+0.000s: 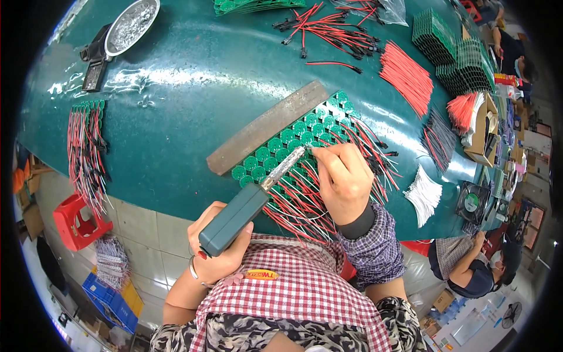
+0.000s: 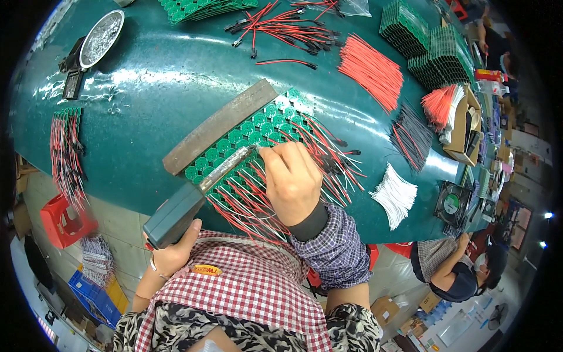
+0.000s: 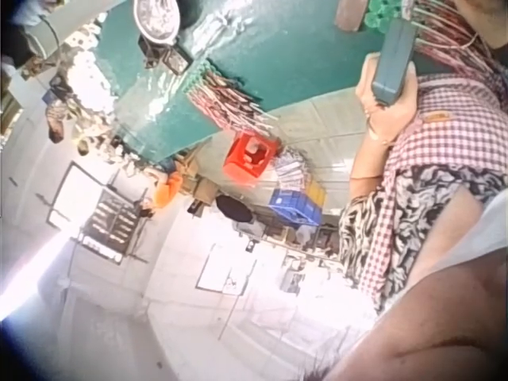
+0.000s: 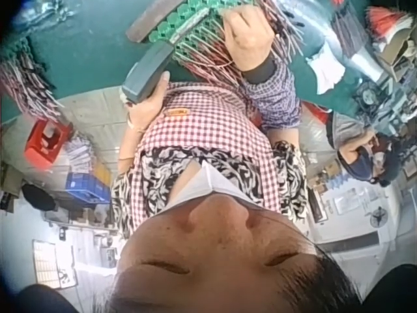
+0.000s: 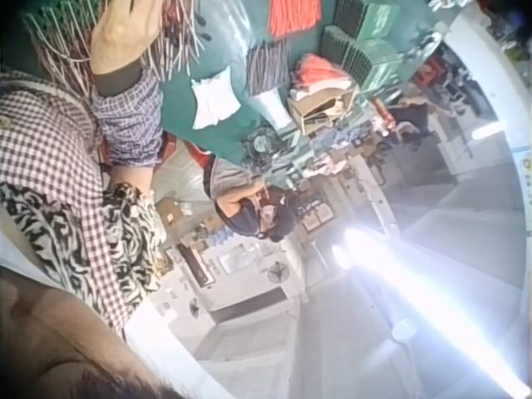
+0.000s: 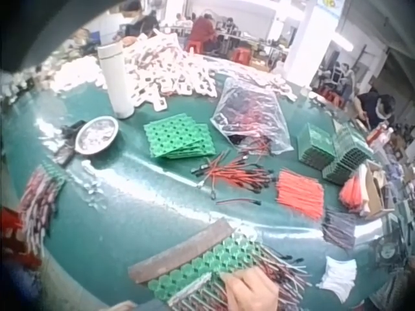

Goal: The person solders red and black wires to circular LED circuit boards using a soldering iron and solder.

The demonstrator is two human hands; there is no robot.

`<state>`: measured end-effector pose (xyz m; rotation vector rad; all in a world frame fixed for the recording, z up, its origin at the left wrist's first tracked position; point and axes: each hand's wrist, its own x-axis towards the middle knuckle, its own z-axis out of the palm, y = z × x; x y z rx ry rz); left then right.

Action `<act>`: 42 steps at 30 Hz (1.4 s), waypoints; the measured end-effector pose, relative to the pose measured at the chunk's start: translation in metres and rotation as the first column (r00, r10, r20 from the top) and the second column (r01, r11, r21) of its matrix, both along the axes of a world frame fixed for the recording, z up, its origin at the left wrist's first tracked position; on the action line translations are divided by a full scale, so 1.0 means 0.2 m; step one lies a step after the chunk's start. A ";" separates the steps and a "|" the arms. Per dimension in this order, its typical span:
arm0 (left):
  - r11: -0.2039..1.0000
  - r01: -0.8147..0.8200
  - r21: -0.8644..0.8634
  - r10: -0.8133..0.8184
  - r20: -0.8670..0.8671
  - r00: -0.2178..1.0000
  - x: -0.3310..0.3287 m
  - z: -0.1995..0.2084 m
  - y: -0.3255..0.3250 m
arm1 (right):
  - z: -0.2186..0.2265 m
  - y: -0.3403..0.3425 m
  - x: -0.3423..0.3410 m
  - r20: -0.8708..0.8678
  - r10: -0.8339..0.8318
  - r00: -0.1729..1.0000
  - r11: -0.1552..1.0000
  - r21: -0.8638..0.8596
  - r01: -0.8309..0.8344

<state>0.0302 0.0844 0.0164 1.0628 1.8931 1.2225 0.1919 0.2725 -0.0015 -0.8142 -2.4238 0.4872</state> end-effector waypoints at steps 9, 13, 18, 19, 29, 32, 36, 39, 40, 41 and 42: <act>1.000 -0.012 0.004 0.013 -0.013 1.000 0.01 -0.03 -0.05 | 0.01 0.00 -0.01 0.006 -0.033 0.999 0.999 0.000 0.033; 0.998 -0.056 0.009 0.056 0.015 0.998 0.01 -0.03 -0.06 | 0.01 0.00 -0.01 0.010 -0.030 1.000 1.000 -0.002 0.030; 0.998 -0.065 -0.021 0.067 0.059 0.996 0.01 -0.02 -0.05 | 0.01 0.00 -0.01 0.023 -0.034 0.999 0.999 0.000 0.034; 0.998 -0.051 -0.029 0.053 0.056 0.997 0.01 -0.02 -0.06 | 0.01 -0.01 -0.01 0.020 -0.033 0.999 0.999 -0.006 0.034; 0.999 -0.043 -0.010 0.043 0.069 0.997 0.02 -0.03 -0.05 | 0.01 -0.01 0.00 0.015 -0.015 1.000 1.000 -0.026 0.016; 1.000 0.008 -0.007 -0.008 0.027 1.000 0.01 -0.03 -0.04 | 0.02 -0.02 0.00 0.023 -0.014 1.000 1.000 -0.023 0.014; 1.000 -0.009 -0.019 0.010 0.035 0.999 0.02 -0.03 -0.04 | 0.01 -0.02 0.00 0.032 -0.010 0.999 1.000 -0.002 0.010; 1.000 -0.016 -0.021 0.016 0.040 0.999 0.02 -0.04 -0.06 | 0.01 -0.02 -0.01 0.029 -0.011 1.000 1.000 0.014 0.011; 0.999 -0.025 -0.021 0.026 0.058 0.998 0.02 -0.05 -0.08 | 0.01 -0.02 -0.01 0.030 -0.009 1.000 1.000 0.016 0.008; 1.000 -0.024 -0.020 0.025 0.059 0.998 0.02 -0.05 -0.09 | 0.01 -0.02 0.00 0.031 -0.006 1.000 1.000 0.018 0.006; 0.999 -0.040 -0.016 0.040 0.038 0.998 0.02 -0.04 -0.10 | 0.01 -0.02 0.00 0.032 -0.008 0.999 1.000 0.020 0.007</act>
